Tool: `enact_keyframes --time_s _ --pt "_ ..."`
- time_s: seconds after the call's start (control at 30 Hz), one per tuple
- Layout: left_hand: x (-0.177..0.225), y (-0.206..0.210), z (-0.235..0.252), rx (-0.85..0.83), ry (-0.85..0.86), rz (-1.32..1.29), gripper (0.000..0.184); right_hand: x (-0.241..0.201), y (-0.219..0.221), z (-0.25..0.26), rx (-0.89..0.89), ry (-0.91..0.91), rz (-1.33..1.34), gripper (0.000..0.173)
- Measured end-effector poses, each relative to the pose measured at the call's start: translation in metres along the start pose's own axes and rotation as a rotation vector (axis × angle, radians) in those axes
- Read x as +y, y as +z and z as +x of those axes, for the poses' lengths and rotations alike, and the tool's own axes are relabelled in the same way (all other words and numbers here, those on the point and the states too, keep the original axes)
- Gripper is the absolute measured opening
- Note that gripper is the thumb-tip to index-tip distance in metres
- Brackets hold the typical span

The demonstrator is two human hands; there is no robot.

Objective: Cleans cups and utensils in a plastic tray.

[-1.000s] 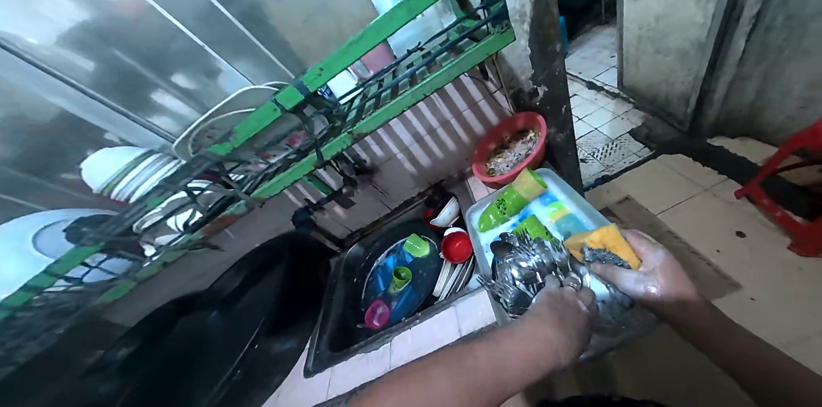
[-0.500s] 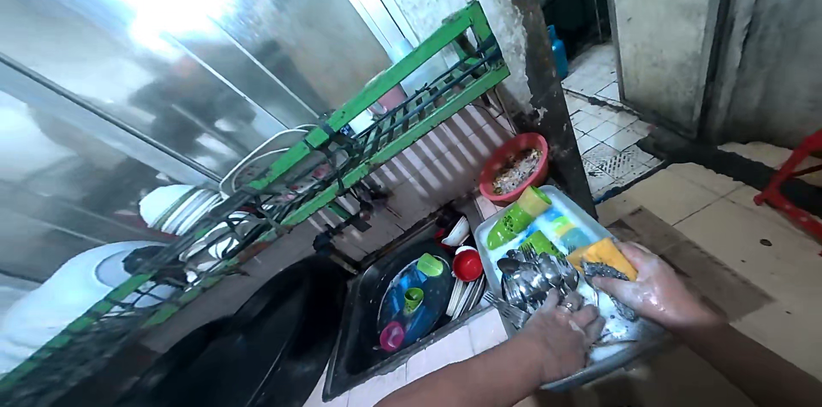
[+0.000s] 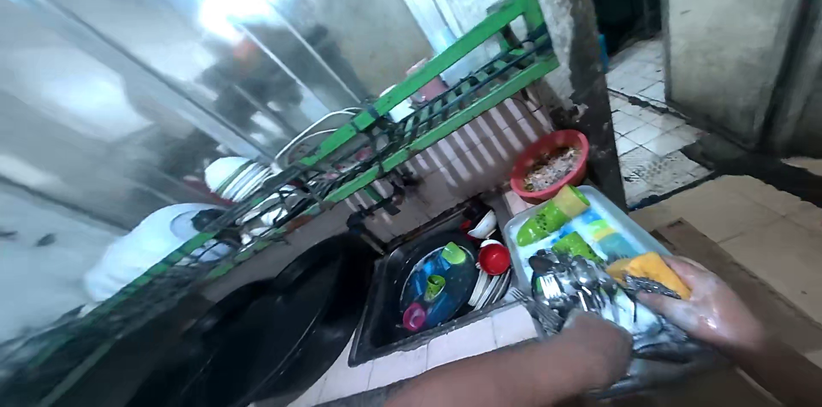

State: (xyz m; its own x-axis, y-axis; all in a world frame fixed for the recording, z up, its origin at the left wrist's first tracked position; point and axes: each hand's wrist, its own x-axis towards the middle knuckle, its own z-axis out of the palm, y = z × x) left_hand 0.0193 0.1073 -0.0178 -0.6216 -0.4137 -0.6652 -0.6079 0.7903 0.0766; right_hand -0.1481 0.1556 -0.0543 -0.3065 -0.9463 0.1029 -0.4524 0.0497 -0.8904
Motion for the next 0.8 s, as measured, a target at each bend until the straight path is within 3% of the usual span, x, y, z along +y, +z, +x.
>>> enact_keyframes --time_s 0.17,0.33,0.53,0.7,0.8 --pt "-0.002 -0.009 0.004 -0.051 0.052 -0.020 0.028 -0.003 -0.006 0.000 -0.006 0.065 0.018 0.049" --pt "-0.002 -0.013 0.013 -0.145 0.001 0.019 0.034 0.005 -0.006 0.000 0.055 0.054 0.054 0.047" --pt "-0.006 -0.018 0.011 -0.109 0.075 -0.031 0.030 0.004 -0.008 0.000 0.072 0.141 0.090 0.050" --pt "0.000 -0.059 0.009 -0.207 0.065 0.176 0.030 -0.003 -0.012 -0.001 0.191 0.286 0.230 0.050" --pt "-0.015 -0.068 0.008 -0.156 0.153 0.239 0.024 -0.011 -0.008 0.001 0.125 0.320 0.073 0.052"
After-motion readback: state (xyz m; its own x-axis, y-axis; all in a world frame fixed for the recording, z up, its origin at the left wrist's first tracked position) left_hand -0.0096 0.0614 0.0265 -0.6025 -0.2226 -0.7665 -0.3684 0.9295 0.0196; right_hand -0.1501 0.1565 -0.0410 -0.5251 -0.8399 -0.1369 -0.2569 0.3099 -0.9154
